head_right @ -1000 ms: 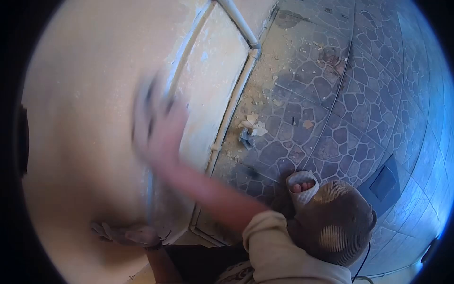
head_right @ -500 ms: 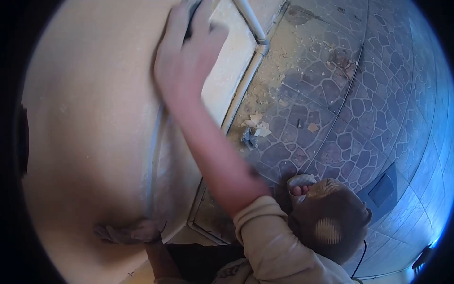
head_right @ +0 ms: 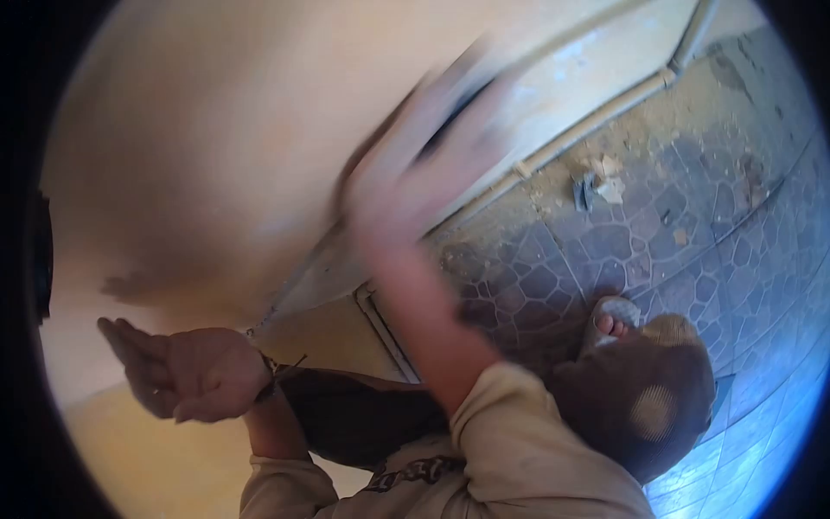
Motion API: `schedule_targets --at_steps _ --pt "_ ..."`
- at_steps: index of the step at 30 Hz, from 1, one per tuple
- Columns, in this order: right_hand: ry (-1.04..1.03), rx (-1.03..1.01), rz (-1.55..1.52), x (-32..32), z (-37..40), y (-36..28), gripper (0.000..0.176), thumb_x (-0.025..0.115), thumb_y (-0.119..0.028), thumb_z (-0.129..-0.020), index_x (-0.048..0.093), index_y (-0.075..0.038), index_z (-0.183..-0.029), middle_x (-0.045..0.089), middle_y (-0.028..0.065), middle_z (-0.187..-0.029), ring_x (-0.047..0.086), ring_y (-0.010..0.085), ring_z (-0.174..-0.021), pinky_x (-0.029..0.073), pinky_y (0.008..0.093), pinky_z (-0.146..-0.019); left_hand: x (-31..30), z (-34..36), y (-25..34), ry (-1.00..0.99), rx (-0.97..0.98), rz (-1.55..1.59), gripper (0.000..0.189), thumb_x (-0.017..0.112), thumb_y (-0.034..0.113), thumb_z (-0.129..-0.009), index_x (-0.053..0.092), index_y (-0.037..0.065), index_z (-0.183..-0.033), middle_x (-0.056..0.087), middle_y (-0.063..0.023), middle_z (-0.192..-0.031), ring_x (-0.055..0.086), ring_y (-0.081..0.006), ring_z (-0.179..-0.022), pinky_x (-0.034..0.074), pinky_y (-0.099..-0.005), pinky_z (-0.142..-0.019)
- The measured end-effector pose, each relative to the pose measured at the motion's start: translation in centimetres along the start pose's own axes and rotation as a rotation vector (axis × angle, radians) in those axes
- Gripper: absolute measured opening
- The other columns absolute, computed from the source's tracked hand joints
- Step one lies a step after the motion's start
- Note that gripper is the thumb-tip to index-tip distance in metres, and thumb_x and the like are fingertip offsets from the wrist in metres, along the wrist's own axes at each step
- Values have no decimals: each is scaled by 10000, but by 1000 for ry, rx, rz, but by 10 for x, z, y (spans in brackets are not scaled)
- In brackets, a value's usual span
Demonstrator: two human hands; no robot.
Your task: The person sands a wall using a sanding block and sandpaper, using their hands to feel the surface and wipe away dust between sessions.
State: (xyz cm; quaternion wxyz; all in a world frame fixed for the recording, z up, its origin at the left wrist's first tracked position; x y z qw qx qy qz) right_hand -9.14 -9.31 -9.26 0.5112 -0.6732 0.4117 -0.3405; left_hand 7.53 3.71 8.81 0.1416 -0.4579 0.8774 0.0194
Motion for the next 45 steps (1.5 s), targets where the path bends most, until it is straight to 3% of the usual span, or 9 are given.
schedule_targets --at_steps 4,7,11,25,31,38,39,42,45 --pt "-42 33 80 -13 105 -17 608 407 -355 -1005 346 117 -1382 514 358 -1182 495 392 -1151 374 458 -974 -41 -21 -8 3 -24 -75 599 109 413 -1024 365 18 -1394 435 -359 -1330 441 -466 -1264 335 -570 -1086" --pt "-249 404 -235 -1 -30 8 582 350 -326 -1032 382 177 -1323 552 361 -1075 578 358 -952 444 427 -837 -78 -33 -18 116 -79 -93 605 134 398 -1005 423 -13 -1342 492 -366 -1249 499 -489 -1171 376 -596 -1034" --pt "-132 1 -27 -7 49 -21 575 363 -312 -1029 349 165 -1349 543 312 -1048 550 332 -906 444 425 -817 -110 -35 -28 500 -274 168 596 267 358 -958 539 -130 -1165 567 -349 -1134 531 -493 -1108 405 -584 -1002" --pt "-204 -157 -20 -12 86 -27 614 451 -301 -1005 323 159 -1392 465 278 -1009 438 289 -917 376 405 -856 -103 -25 -30 318 -354 204 583 299 347 -946 438 -147 -1222 486 -318 -1187 496 -426 -1107 342 -556 -1032" --pt "-138 415 -156 17 -37 53 562 476 -223 -980 326 92 -1421 468 250 -1035 442 298 -959 372 418 -884 -138 -16 -66 213 -278 -31 498 292 284 -967 509 -132 -1136 566 -275 -1101 584 -357 -1030 463 -485 -936" --pt "-152 -112 58 -5 5 -10 492 442 -201 -989 393 125 -1355 468 235 -1034 425 305 -919 365 388 -889 -116 -6 -75 15 -94 -105 476 294 253 -968 529 -132 -1117 584 -287 -1110 618 -368 -1012 480 -474 -961" --pt "-226 239 26 7 -38 21 387 429 -211 -1003 494 93 -1234 472 225 -1012 432 299 -932 362 384 -879 -115 -8 -70 -4 -118 -83 482 292 254 -968 526 -137 -1124 577 -299 -1128 612 -383 -1027 467 -480 -982" --pt "-102 -124 308 3 -14 -1 411 470 -171 -958 495 156 -1205 486 258 -1009 461 316 -930 394 414 -870 -59 -27 -30 10 -336 188 511 293 263 -969 512 -157 -1161 547 -335 -1195 585 -433 -1085 443 -497 -1014" --pt "-222 29 -110 -12 60 -26 488 498 -120 -925 399 169 -1306 472 314 -1071 461 333 -905 396 441 -854 -27 -16 -18 23 -344 109 546 304 292 -972 490 -171 -1195 523 -353 -1231 553 -463 -1134 435 -508 -1022"
Point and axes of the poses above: each hand's wrist, its own z-axis away from the middle knuckle, its own x-axis out of the palm, y = z × x, the point moved 8 cm from there along -z, towards the middle knuckle
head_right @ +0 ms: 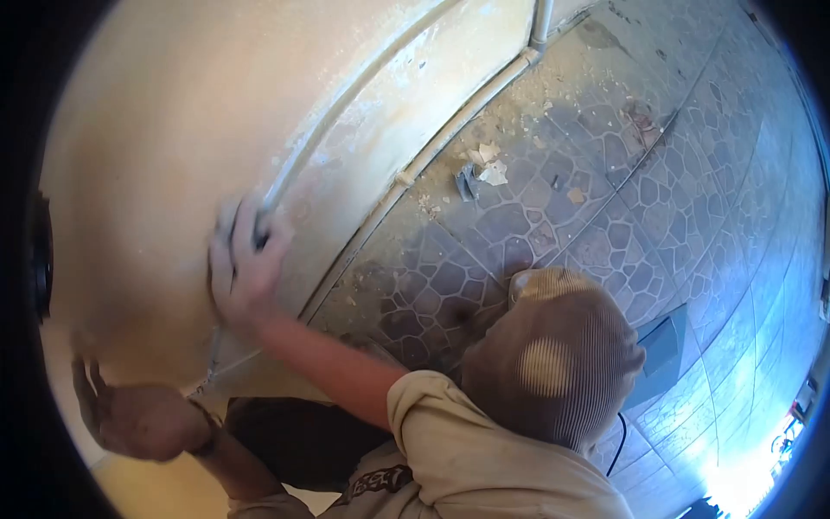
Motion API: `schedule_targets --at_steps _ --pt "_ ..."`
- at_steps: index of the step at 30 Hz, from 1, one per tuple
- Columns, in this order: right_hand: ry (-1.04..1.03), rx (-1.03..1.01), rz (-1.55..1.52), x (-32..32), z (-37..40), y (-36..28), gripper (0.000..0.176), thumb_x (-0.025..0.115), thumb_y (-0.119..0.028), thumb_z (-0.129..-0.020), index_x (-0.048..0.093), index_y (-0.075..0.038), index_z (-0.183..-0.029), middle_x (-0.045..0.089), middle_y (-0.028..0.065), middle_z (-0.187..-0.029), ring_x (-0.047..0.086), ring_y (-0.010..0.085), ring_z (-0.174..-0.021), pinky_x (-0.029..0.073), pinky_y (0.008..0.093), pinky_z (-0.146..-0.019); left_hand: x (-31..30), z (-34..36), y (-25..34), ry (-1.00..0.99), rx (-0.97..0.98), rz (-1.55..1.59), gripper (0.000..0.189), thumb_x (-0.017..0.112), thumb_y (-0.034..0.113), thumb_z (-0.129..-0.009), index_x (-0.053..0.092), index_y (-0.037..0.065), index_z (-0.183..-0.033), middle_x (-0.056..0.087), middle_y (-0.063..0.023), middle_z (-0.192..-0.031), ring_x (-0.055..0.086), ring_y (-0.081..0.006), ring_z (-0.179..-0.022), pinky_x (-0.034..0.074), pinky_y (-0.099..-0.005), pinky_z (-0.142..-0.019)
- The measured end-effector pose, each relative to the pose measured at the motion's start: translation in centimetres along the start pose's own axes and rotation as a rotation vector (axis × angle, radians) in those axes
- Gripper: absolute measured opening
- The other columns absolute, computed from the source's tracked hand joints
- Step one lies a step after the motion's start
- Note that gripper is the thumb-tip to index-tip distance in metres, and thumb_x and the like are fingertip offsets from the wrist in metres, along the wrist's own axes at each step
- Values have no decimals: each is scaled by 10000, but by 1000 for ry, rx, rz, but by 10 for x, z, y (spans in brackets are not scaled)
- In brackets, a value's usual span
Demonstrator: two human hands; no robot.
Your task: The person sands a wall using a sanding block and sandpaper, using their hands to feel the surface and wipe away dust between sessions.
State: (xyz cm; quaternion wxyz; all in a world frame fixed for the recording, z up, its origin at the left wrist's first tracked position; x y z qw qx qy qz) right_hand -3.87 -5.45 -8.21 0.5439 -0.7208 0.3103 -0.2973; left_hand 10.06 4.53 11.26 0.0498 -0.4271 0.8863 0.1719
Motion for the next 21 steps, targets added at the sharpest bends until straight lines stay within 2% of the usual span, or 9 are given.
schedule_targets --at_steps 1,3,5,7,8,13,15,18,21 --pt "-50 50 -140 -1 16 -10 532 502 -112 -924 352 161 -1355 464 319 -1081 455 333 -890 393 446 -841 13 6 1 -81 66 -104 563 312 315 -973 482 -170 -1204 522 -354 -1227 545 -463 -1145 429 -509 -1023" --pt "-41 -180 37 -1 3 -2 595 502 -140 -955 263 128 -1429 451 256 -1011 435 306 -845 395 441 -791 16 14 1 -167 91 -133 563 324 313 -969 477 -173 -1208 526 -354 -1219 536 -464 -1157 430 -512 -1020" --pt "36 -117 306 -5 -86 19 585 505 -138 -957 270 129 -1422 437 229 -964 415 311 -870 372 416 -823 3 13 -4 -167 2 27 528 329 262 -958 486 -180 -1201 535 -353 -1212 535 -467 -1157 442 -517 -1010" --pt "19 200 132 6 -108 77 531 503 -139 -961 335 128 -1389 425 198 -935 423 311 -884 373 406 -832 5 20 -4 -110 -72 -26 530 352 292 -963 487 -147 -1227 537 -344 -1213 547 -445 -1146 431 -501 -1020" --pt "40 147 138 2 -79 63 500 502 -137 -962 375 128 -1367 428 195 -944 421 310 -884 373 407 -833 1 16 -1 -94 -105 -73 532 363 307 -966 487 -131 -1240 539 -339 -1214 553 -434 -1141 426 -493 -1025" --pt "21 -33 -95 3 26 12 502 480 -176 -979 385 98 -1390 453 183 -940 420 237 -857 399 378 -783 41 19 -5 -267 448 -291 507 406 312 -950 485 -81 -1261 480 -311 -1298 527 -420 -1172 403 -491 -1039" --pt "24 -57 51 -11 -33 12 479 460 -191 -991 411 86 -1379 456 177 -907 415 231 -836 385 381 -740 44 18 -7 -265 425 -274 513 417 314 -946 467 -70 -1283 427 -296 -1351 499 -413 -1202 390 -503 -1043" --pt "60 250 87 -17 -120 55 469 469 -143 -983 386 107 -1371 431 204 -964 420 306 -860 376 413 -783 33 22 -22 -198 224 -351 527 411 311 -950 432 -62 -1322 358 -268 -1404 433 -394 -1261 380 -526 -1041" --pt "56 -6 233 -6 -73 31 433 485 -95 -963 421 120 -1334 445 200 -945 419 312 -851 371 413 -792 51 27 -24 -211 376 -642 533 392 307 -958 427 -65 -1337 350 -241 -1421 338 -375 -1325 347 -539 -1044"
Point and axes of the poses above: each hand's wrist, its own z-axis away from the middle knuckle, its own x-axis out of the palm, y = z × x, the point moved 8 cm from there along -z, towards the middle knuckle
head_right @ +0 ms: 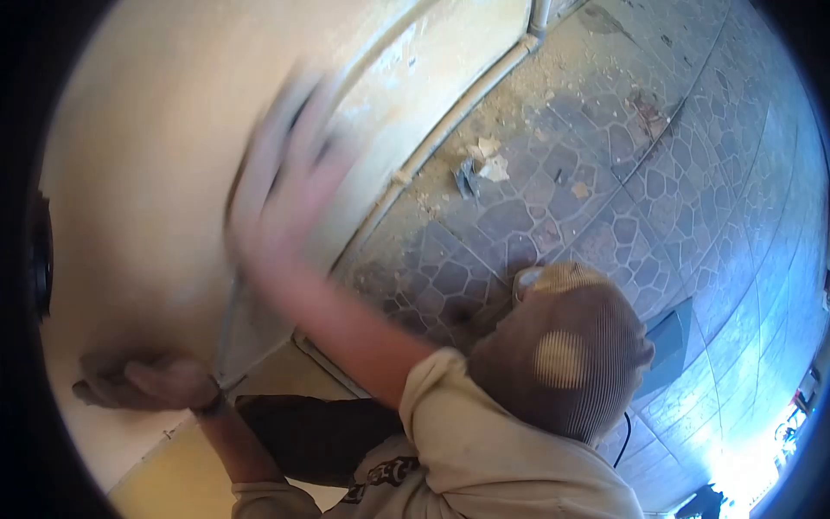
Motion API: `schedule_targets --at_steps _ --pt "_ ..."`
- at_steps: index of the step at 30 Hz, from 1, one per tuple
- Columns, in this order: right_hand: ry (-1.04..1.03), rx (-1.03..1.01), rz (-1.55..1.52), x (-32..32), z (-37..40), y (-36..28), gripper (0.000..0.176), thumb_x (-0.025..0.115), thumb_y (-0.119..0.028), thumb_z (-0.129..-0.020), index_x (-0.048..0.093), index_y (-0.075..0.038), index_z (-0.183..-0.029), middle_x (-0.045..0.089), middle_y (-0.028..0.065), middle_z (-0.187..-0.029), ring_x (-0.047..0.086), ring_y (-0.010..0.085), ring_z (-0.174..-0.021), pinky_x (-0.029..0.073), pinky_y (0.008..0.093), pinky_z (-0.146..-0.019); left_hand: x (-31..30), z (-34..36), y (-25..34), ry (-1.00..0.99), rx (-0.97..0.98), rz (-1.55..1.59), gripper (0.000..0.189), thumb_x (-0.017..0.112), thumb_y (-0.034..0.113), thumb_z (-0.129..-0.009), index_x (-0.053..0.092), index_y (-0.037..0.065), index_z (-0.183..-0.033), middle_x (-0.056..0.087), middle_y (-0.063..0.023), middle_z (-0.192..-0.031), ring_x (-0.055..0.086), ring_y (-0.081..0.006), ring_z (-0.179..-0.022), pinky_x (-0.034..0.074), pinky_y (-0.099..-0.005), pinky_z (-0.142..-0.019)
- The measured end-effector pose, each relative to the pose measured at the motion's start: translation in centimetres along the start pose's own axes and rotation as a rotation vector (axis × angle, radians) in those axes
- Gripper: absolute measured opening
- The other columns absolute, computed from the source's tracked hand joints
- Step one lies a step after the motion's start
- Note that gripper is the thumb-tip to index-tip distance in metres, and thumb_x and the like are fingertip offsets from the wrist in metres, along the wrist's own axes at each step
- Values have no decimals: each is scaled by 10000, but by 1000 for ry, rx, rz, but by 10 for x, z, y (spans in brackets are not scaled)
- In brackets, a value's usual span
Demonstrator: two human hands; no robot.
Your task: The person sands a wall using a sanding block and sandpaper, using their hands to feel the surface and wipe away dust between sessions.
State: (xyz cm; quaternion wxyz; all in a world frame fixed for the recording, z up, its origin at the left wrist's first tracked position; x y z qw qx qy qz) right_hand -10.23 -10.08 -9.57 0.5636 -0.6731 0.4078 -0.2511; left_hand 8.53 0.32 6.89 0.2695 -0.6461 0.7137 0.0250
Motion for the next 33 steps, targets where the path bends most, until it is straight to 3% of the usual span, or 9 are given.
schedule_targets --at_steps 2,5,9,14,16,19,24,29,33 --pt "-50 -84 -119 -9 48 -28 418 515 -85 -945 466 125 -1303 456 191 -924 410 305 -841 364 410 -772 19 -9 34 52 81 -135 509 377 283 -967 456 -73 -1322 379 -227 -1424 250 -363 -1380 282 -540 -1068" --pt "15 -51 -263 -13 28 -14 438 550 -100 -930 480 131 -1295 449 178 -899 394 284 -825 345 389 -739 28 -1 12 141 41 419 575 373 345 -955 417 -75 -1345 348 -235 -1409 344 -369 -1294 347 -529 -1016" --pt "142 111 -217 -5 -56 29 540 614 -180 -904 456 104 -1335 426 183 -960 391 271 -814 340 367 -726 22 6 16 39 151 -40 563 376 339 -949 446 -71 -1328 334 -228 -1426 352 -373 -1279 334 -535 -1019" --pt "-184 -50 -419 -4 87 -4 563 669 -186 -856 498 102 -1308 449 183 -941 415 274 -837 373 391 -697 22 2 25 41 203 -49 487 376 256 -955 501 -73 -1292 384 -287 -1432 313 -425 -1360 232 -571 -1082" --pt "-346 -55 -423 -19 68 -4 538 666 -169 -856 514 99 -1296 455 191 -938 421 273 -844 380 398 -698 16 3 24 38 101 42 463 413 214 -930 501 -68 -1287 377 -283 -1438 321 -425 -1359 245 -567 -1087" --pt "-58 39 -224 -52 -25 14 498 608 -221 -906 496 103 -1267 481 191 -971 461 280 -851 425 412 -706 26 7 37 11 -171 494 438 467 161 -889 508 -55 -1268 409 -280 -1413 368 -426 -1331 288 -560 -1080" --pt "502 300 -661 -170 -183 86 485 539 -251 -954 415 117 -1244 507 197 -1054 548 298 -897 526 464 -705 62 54 161 -836 345 823 388 607 101 -764 579 -14 -1134 527 -259 -1302 472 -403 -1270 336 -521 -1092" --pt "429 452 -743 -183 -167 66 468 510 -239 -982 372 143 -1215 522 184 -1074 597 295 -964 573 475 -755 133 132 225 -807 763 557 473 553 95 -834 511 5 -1296 396 -152 -1470 340 -271 -1388 232 -421 -1172" --pt "251 478 -940 -157 -159 67 357 463 -213 -995 436 55 -1228 533 153 -1159 583 285 -1048 496 454 -926 182 114 207 -814 1042 -151 565 429 182 -940 302 24 -1468 245 -79 -1563 184 -194 -1452 133 -361 -1197"
Point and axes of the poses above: each hand's wrist, its own z-axis away from the middle knuckle, its own x-axis out of the palm, y = z × x, the point moved 8 cm from there along -z, towards the middle knuckle
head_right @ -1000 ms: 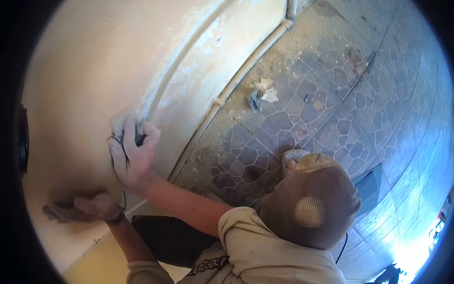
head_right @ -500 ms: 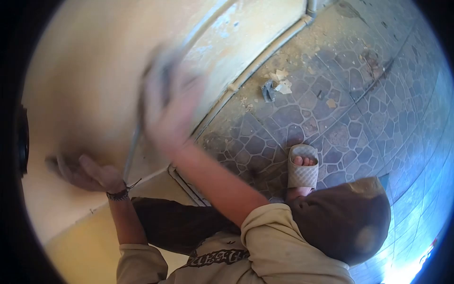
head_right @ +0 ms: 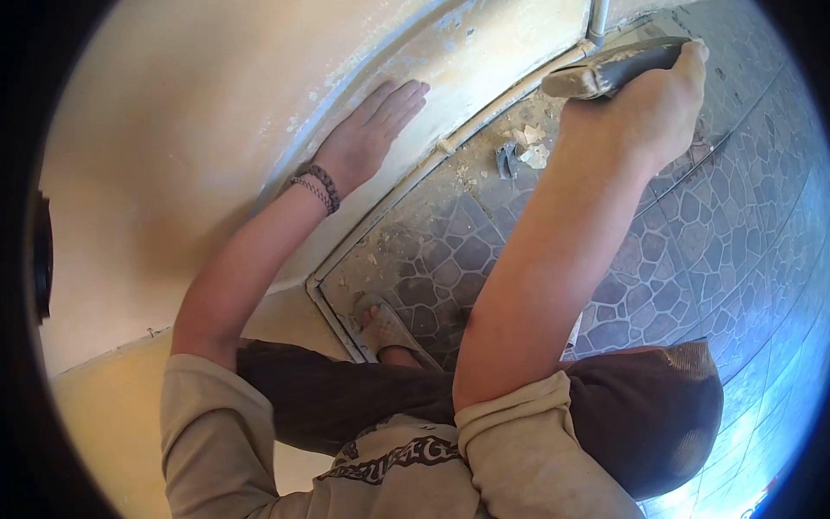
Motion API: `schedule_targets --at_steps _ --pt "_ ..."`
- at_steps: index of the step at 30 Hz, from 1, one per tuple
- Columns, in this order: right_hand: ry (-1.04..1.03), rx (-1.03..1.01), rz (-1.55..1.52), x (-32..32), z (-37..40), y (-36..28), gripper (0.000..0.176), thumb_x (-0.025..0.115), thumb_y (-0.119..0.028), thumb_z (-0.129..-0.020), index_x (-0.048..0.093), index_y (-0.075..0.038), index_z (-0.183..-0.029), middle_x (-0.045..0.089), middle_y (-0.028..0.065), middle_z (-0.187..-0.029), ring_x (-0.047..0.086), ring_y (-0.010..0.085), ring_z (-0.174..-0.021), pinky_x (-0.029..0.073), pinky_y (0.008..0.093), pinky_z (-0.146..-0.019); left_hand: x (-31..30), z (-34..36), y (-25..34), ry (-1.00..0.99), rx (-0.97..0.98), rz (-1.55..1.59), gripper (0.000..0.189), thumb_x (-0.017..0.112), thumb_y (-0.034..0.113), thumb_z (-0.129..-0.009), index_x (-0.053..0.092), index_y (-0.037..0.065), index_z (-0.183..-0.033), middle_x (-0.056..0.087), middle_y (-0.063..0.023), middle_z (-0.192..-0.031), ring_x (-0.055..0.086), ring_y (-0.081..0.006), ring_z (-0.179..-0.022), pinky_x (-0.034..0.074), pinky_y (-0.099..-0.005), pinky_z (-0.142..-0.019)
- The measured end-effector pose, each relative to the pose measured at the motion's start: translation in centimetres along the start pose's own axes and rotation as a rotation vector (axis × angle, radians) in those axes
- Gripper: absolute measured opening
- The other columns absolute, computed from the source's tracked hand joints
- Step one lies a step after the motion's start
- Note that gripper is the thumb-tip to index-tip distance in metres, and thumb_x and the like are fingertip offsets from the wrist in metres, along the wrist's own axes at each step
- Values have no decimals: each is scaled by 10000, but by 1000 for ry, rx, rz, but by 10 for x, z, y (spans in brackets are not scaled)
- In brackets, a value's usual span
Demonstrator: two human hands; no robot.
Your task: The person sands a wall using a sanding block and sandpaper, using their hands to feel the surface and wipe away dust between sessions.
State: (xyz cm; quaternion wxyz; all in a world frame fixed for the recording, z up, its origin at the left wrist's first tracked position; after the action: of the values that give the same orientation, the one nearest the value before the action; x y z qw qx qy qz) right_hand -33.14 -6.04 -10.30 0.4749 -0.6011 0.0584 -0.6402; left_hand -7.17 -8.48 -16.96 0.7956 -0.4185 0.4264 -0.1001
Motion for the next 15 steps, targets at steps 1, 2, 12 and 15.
schedule_targets --at_steps 1,2,12,15 --pt "19 10 -14 1 -1 0 354 457 -218 -997 439 45 -1233 533 150 -1168 578 287 -1058 489 460 -936 6 7 1 -39 47 -125 586 407 213 -953 256 27 -1488 212 -70 -1577 167 -189 -1455 120 -354 -1198" --pt "42 20 -26 0 -3 1 352 451 -223 -999 441 36 -1237 532 147 -1177 573 288 -1068 482 465 -946 11 14 3 -79 99 -247 608 385 244 -966 210 31 -1508 179 -60 -1590 151 -184 -1459 107 -348 -1199" --pt "-55 123 -41 -4 -9 23 391 384 -274 -1013 437 6 -1281 521 141 -1261 558 293 -1134 475 466 -942 61 144 36 -325 285 -204 666 390 254 -929 172 35 -1520 93 -40 -1612 103 -175 -1470 54 -359 -1201" --pt "-7 147 -22 -9 -5 27 392 378 -273 -1011 438 -3 -1289 517 136 -1284 549 291 -1153 468 471 -948 50 108 25 -309 198 -157 671 405 228 -920 173 41 -1520 112 -38 -1608 110 -170 -1469 65 -342 -1203"
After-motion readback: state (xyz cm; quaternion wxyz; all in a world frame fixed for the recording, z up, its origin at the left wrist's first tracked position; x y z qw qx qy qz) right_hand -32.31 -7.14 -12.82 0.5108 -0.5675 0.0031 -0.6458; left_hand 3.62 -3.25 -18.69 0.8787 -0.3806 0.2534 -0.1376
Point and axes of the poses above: each hand's wrist, its own z-axis away from the middle knuckle, its own x-axis out of the palm, y = z × x, the point moved 8 cm from there along -z, towards the middle knuckle
